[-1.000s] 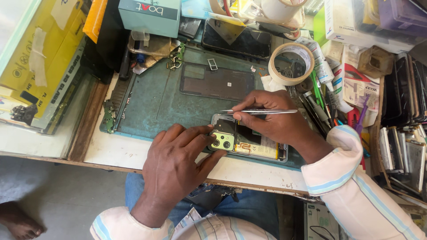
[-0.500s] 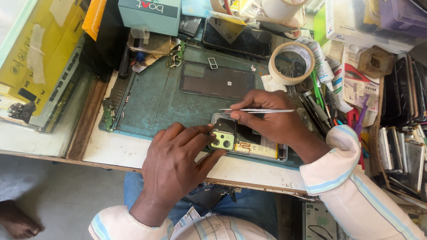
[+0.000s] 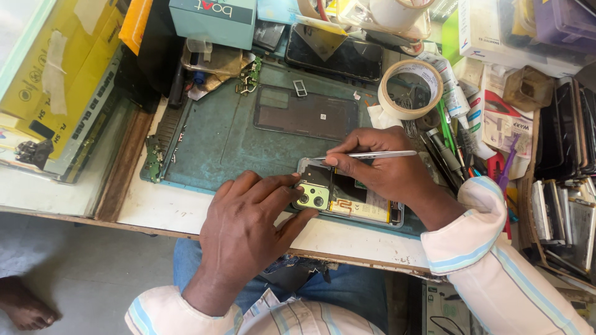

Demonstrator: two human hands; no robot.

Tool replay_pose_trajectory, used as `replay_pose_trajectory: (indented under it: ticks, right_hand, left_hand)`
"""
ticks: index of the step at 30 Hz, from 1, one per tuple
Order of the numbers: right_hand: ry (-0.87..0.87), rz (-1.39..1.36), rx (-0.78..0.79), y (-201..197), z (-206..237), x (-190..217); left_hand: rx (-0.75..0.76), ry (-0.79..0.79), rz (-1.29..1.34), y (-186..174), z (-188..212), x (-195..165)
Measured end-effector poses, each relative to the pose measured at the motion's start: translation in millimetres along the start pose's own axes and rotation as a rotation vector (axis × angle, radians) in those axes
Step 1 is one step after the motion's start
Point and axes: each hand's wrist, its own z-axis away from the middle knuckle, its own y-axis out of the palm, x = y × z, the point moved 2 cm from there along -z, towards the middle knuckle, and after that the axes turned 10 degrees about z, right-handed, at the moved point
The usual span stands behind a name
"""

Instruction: The person uses tweezers to carefully remove small components and adhesive tape from the internal chassis of a disassembled smartphone. The hands manipulate the device on a cluttered workbench, focusing on the camera module area.

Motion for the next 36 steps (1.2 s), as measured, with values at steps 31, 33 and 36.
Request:
replay_pose_trajectory:
  ticks: [31, 33, 36]
  right_hand:
    - [-0.003, -0.002, -0.011, 3.7, -2.0, -5.7]
    - [-0.043, -0.007, -0.009, 2.8, -1.7, -4.4]
    - [-0.037, 0.038, -0.014, 1.8, -2.3, -2.8]
  left_hand:
    - [0.033, -0.009, -0.029, 3.0, -1.0, 3.0]
    - [0.033, -0.011, -0.026, 2.8, -1.1, 2.9]
    - [0.033, -0.014, -0.019, 2.4, -1.1, 2.3]
